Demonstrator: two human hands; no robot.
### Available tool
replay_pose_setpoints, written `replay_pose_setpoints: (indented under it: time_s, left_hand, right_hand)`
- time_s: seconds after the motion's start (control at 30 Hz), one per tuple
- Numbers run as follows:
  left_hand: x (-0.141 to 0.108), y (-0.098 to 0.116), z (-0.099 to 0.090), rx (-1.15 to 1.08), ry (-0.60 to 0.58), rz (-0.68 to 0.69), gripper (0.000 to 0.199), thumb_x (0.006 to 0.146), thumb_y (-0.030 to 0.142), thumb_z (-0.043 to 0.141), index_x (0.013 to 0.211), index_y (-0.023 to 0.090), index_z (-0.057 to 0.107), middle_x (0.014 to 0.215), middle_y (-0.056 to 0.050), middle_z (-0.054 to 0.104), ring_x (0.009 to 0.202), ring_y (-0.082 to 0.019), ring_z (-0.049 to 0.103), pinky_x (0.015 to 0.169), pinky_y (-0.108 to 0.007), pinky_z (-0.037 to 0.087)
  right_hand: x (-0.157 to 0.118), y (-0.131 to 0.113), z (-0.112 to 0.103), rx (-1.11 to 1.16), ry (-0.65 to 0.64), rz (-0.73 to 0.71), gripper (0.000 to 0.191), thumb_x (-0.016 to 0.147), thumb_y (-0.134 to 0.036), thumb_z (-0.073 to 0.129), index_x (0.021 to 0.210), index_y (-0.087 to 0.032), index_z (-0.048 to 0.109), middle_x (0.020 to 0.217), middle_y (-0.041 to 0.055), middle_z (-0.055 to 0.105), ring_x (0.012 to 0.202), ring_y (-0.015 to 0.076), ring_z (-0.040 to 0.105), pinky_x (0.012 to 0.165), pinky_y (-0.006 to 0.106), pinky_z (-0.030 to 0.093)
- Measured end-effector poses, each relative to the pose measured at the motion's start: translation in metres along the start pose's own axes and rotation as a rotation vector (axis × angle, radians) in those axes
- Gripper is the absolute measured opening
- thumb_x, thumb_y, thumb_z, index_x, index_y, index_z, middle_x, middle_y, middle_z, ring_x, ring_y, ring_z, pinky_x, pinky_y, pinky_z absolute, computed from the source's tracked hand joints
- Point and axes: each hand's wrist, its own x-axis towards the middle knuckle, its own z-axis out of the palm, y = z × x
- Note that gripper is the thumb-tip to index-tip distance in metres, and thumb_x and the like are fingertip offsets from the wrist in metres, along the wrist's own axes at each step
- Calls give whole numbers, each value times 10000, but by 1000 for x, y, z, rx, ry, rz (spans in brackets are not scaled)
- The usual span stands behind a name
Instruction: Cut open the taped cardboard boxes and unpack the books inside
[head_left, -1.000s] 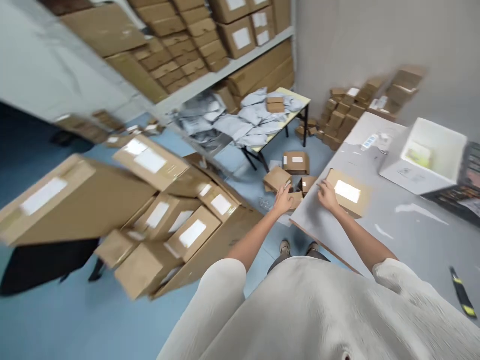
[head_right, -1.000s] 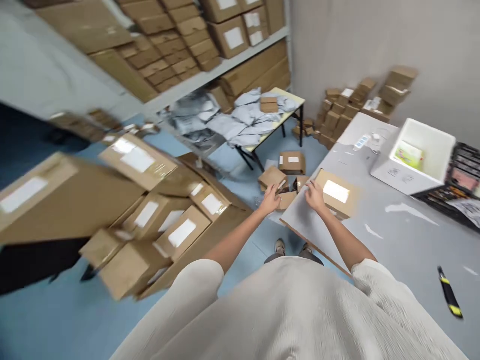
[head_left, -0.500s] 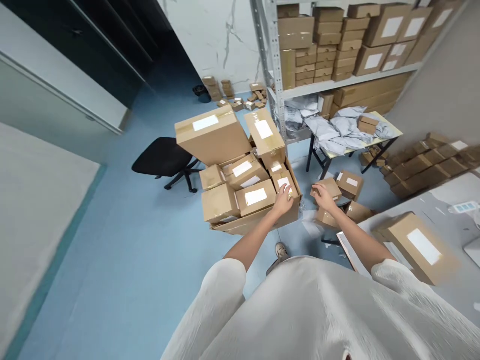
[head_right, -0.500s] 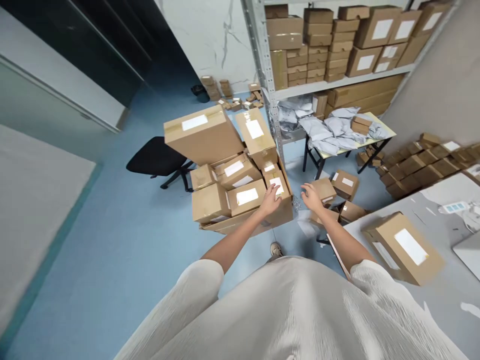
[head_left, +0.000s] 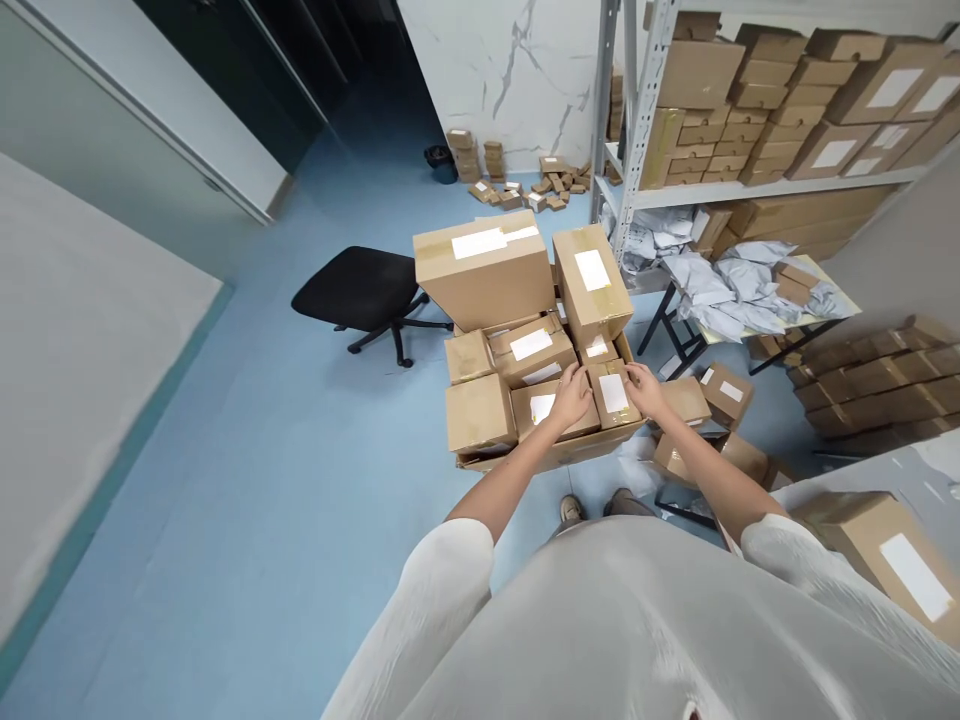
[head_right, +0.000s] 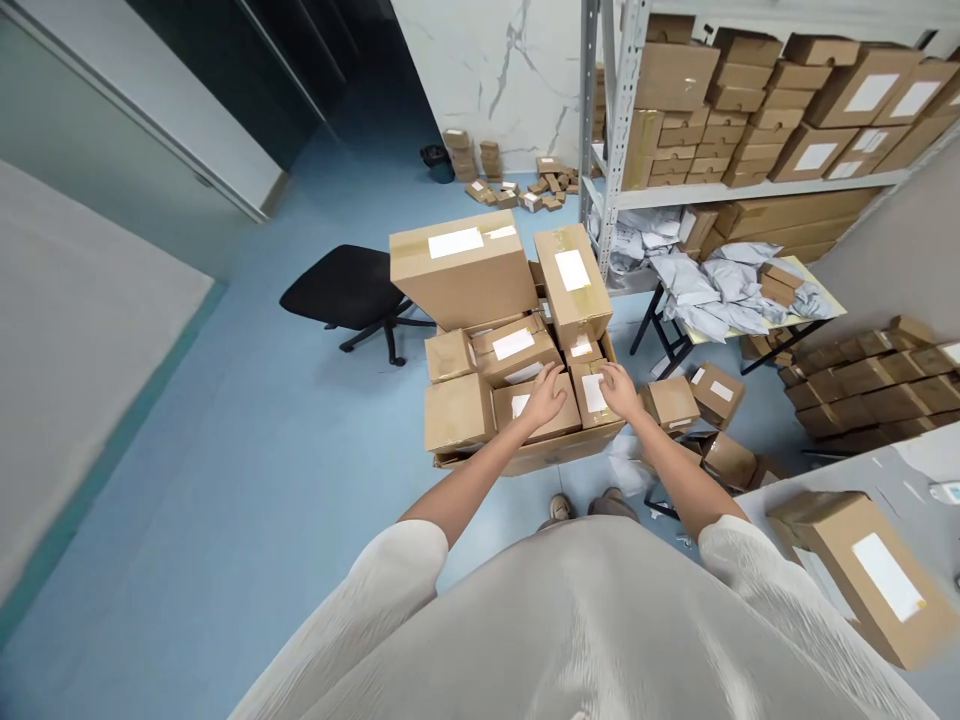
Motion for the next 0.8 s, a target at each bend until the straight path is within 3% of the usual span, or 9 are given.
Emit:
replay_pose_setpoints:
  time_s: [0.17,0.3,0.5,0.57,0.67,0.8]
  left_hand:
    - [24,-6,-4,-25,31,-1,670,927,169,595,1595,192,549,1702,-173,484,1651,-336,393,1382,-571,311]
    - [59,-5,-6,-88,67,-89,733,939,193,620,1659,192,484,1754,-174,431,1675,-341,364,1391,-543,296]
    - [125,-1,-8,-216,244,-286,857,934,253,689,1728,185,373,1789,-162,415,1709,-339,301,1415,-506,224]
    - [142,0,-9,-245,274,-326,817,916,237,702,1688,205,439,1728,-148,510,1680,-331,359,1400,-497,257]
    - [156,4,-7,-271,270,-359,713,897,192,692,1594,225,544,1552,-131,677,1519,-323,564,1313,-507,404]
    - [158,15,-1,-294,307,-381,594,964,227,665,1552,229,583,1477,-123,732,1381,-298,674,1218,-467,495]
  right_hand:
    - [40,9,5,34,-17,31,516,926,-425,622,1392,-236,742,1429,161,697,1347,357,656,1228,590,499]
    - [80,20,6,93,-4,48,645,924,-454,632,1527,-224,651,1492,179,655,1343,360,651,1220,595,507]
    - [147,35,2,143,40,103,849,907,-506,670,1678,-206,479,1689,197,493,1597,400,428,1342,658,326]
    - [164,36,1,197,22,120,863,902,-518,684,1678,-203,474,1671,190,529,1578,393,461,1338,635,342]
    - [180,32,2,274,-50,89,815,906,-510,686,1650,-226,511,1561,142,657,1479,349,576,1310,576,407]
    - [183,21,3,334,-94,82,742,892,-497,707,1573,-228,585,1459,109,736,1403,324,642,1289,541,444]
